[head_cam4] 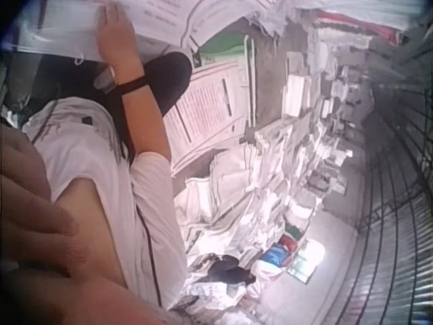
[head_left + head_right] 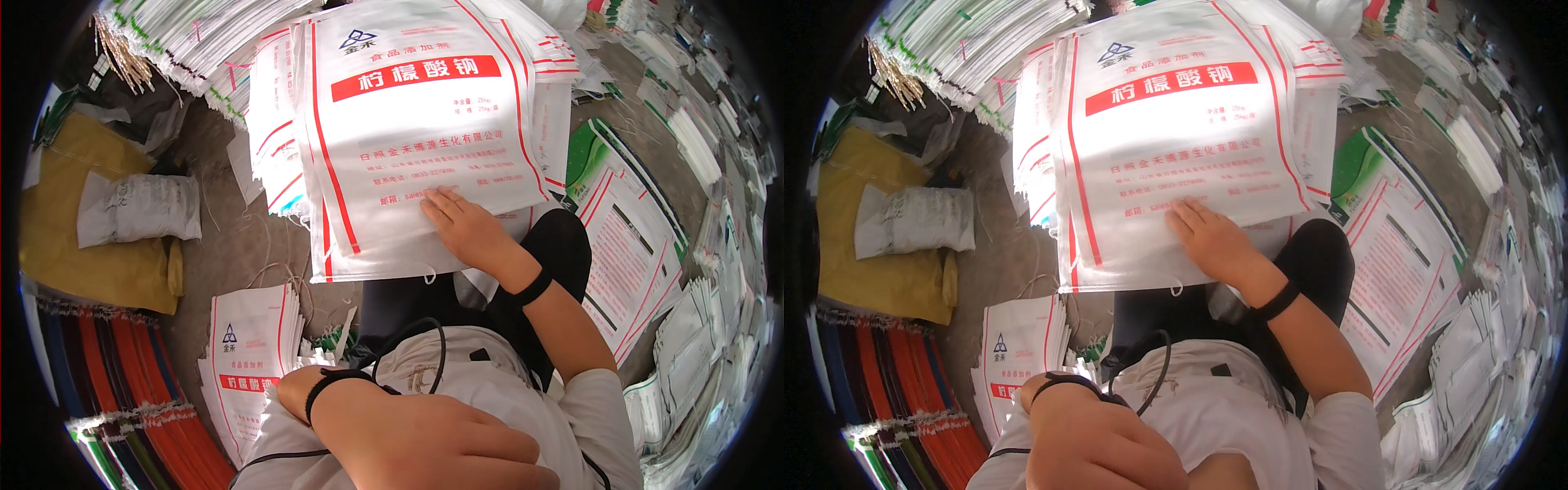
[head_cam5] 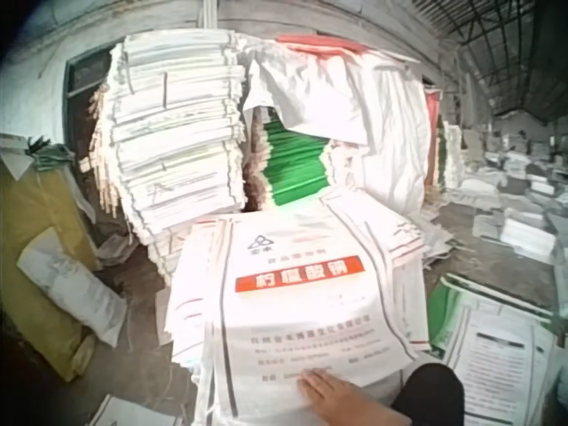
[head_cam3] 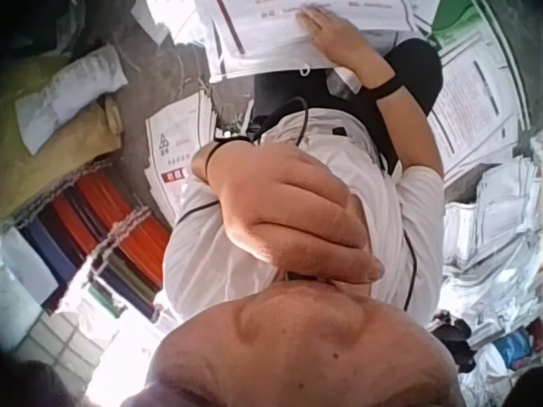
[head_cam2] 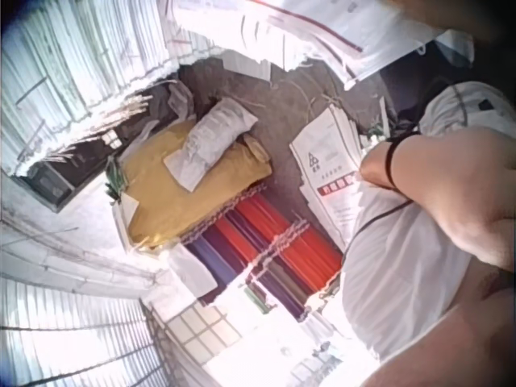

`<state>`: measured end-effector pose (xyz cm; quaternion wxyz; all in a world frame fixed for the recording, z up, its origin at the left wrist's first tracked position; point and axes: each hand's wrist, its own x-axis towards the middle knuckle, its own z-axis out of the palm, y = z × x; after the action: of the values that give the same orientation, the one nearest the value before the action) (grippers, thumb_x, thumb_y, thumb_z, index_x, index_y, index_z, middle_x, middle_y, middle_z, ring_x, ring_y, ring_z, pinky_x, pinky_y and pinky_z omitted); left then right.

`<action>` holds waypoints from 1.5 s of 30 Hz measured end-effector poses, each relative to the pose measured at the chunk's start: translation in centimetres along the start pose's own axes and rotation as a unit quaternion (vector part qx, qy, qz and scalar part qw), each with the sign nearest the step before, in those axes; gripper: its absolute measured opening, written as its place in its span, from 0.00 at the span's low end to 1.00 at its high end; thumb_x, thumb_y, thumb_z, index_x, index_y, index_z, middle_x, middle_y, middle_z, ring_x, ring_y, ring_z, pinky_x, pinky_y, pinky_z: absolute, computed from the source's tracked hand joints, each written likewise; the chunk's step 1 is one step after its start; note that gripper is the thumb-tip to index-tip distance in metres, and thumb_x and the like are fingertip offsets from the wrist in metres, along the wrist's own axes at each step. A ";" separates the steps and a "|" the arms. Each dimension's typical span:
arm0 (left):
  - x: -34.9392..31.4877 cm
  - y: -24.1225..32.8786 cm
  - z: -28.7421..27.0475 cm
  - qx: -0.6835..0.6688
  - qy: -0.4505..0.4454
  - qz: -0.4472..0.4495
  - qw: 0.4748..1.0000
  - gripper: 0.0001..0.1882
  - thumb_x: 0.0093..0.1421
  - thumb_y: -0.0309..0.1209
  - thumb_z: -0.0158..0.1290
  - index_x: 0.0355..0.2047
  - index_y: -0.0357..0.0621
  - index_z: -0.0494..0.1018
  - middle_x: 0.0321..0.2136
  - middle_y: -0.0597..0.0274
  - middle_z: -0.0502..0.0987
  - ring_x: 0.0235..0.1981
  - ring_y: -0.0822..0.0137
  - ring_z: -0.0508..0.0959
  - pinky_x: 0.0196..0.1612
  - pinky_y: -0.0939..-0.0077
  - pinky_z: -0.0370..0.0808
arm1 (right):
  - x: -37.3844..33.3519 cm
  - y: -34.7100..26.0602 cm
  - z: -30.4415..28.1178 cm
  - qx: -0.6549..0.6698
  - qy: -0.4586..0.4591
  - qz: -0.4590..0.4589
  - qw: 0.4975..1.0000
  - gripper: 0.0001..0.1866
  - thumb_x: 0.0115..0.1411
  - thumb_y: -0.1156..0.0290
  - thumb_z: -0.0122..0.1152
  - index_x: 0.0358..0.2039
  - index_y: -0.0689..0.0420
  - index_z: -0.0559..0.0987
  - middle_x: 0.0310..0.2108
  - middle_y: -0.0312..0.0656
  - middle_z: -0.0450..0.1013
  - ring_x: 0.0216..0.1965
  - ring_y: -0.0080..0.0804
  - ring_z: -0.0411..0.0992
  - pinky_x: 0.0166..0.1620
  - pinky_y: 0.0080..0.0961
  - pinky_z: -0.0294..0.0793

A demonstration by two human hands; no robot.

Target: Sorting and counting large plastic bags on the floor of a warehouse.

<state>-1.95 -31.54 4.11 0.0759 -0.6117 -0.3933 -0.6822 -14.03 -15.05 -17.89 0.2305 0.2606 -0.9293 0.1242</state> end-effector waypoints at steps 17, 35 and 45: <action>0.2 -0.8 -4.0 0.300 -0.131 -0.035 0.944 0.11 0.52 0.24 0.58 0.38 0.38 0.78 0.23 0.65 0.73 0.22 0.69 0.70 0.21 0.76 0.63 | -1.9 14.4 -10.5 0.441 0.352 0.464 0.683 0.19 0.65 0.69 0.56 0.52 0.68 0.74 0.46 0.46 0.77 0.48 0.32 0.74 0.51 0.26 0.73; -15.0 -10.2 -9.4 0.534 -0.244 -0.361 0.725 0.24 0.44 0.22 0.63 0.44 0.49 0.79 0.57 0.56 0.72 0.61 0.53 0.68 0.60 0.56 0.65 | -42.4 16.5 -6.9 0.221 0.649 0.647 0.333 0.18 0.67 0.60 0.51 0.49 0.60 0.72 0.40 0.43 0.72 0.36 0.35 0.72 0.37 0.36 0.78; -17.6 -10.4 -10.5 0.664 -0.010 -0.314 0.679 0.26 0.50 0.18 0.60 0.51 0.50 0.78 0.64 0.47 0.59 0.64 0.47 0.61 0.62 0.56 0.64 | -50.9 6.4 1.4 0.068 0.498 0.826 0.256 0.20 0.65 0.66 0.47 0.54 0.62 0.74 0.44 0.55 0.76 0.41 0.48 0.78 0.34 0.39 0.83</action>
<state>-11.93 -37.70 -15.66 0.2391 -0.2480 -0.9127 -0.2197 20.60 11.53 -44.96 0.4011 -0.7471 -0.3297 0.4151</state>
